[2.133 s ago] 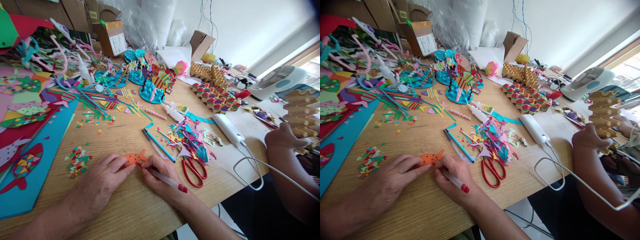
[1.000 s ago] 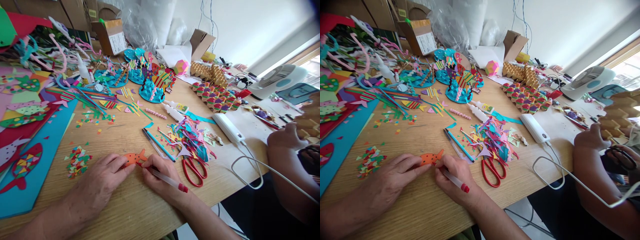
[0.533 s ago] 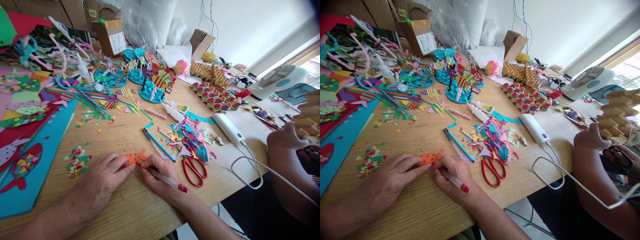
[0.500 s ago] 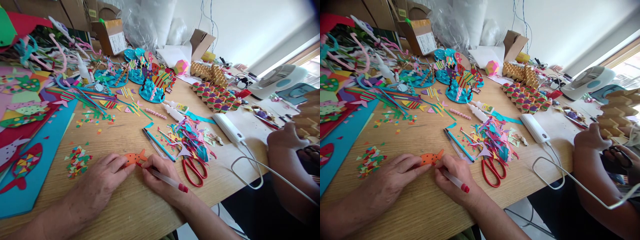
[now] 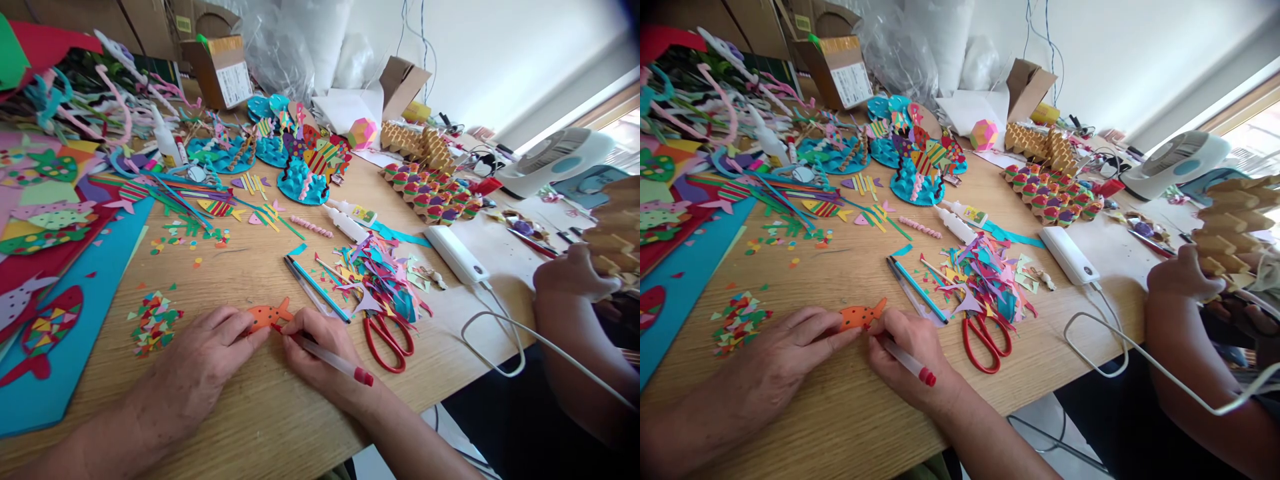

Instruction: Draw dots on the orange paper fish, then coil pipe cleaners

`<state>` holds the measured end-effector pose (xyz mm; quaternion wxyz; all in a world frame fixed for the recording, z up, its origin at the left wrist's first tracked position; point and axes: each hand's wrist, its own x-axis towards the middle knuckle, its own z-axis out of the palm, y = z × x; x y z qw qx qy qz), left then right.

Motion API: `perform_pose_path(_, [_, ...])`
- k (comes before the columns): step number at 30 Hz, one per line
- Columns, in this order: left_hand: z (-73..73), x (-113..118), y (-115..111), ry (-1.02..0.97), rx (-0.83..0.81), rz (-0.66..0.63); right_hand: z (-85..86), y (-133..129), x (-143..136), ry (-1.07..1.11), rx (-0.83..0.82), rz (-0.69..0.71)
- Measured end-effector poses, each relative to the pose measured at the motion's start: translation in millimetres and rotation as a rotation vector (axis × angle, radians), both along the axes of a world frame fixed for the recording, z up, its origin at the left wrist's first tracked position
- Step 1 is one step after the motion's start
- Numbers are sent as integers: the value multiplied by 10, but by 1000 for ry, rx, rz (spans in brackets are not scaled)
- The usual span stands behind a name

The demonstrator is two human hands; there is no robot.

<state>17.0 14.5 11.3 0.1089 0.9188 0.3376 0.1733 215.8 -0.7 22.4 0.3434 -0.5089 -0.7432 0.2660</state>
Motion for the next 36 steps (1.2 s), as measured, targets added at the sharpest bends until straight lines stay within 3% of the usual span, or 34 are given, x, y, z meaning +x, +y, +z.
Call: perform_pose_path(36, [-33, -7, -25, -4, -25, -11, 13, 8, -10, -4, 6, -7])
